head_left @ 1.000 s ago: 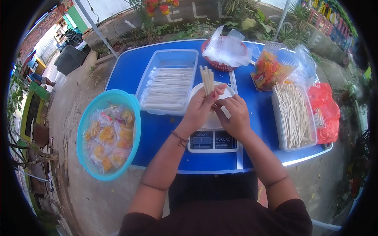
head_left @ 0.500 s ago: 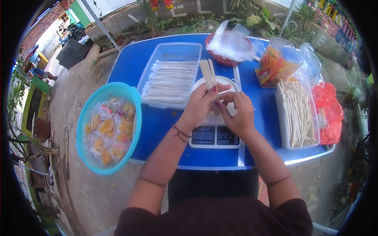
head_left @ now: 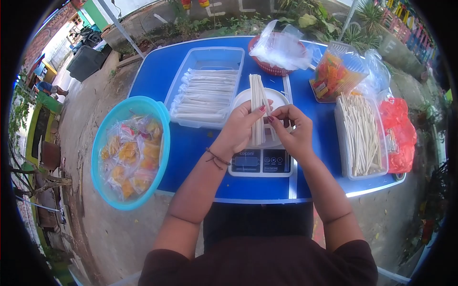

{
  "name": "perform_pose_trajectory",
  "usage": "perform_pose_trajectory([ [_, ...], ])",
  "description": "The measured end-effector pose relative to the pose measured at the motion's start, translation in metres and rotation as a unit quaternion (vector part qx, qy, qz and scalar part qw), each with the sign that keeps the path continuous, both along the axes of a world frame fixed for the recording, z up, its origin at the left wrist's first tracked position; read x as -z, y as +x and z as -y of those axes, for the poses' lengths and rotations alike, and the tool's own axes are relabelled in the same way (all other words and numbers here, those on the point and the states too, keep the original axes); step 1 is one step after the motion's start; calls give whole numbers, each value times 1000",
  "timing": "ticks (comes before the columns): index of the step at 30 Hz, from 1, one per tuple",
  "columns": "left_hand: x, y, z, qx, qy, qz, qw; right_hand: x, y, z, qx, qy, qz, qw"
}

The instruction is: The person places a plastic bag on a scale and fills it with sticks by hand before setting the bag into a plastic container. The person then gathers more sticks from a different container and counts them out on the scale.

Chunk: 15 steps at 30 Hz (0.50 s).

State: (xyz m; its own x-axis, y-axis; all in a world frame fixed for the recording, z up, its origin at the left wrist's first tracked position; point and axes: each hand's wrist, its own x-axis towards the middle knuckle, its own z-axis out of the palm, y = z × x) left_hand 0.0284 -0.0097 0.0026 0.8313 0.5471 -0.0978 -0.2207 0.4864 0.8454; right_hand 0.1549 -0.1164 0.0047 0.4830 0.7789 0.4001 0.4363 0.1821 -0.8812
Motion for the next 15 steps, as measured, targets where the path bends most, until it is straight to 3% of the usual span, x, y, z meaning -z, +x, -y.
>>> perform_pose_trajectory([
  [6, -8, -1, 2, -55, -16, -25, 998, 1, 4, 0, 3, 24, -3, 1000],
  [12, -8, -1, -3, -83, -54, 18, 995, -2, 5, -1, 51, 41, 72, 995],
  [15, -10, -2, -5, -82, -88, 43, 992, -8, 3, 1, 57, -9, 80, 995],
])
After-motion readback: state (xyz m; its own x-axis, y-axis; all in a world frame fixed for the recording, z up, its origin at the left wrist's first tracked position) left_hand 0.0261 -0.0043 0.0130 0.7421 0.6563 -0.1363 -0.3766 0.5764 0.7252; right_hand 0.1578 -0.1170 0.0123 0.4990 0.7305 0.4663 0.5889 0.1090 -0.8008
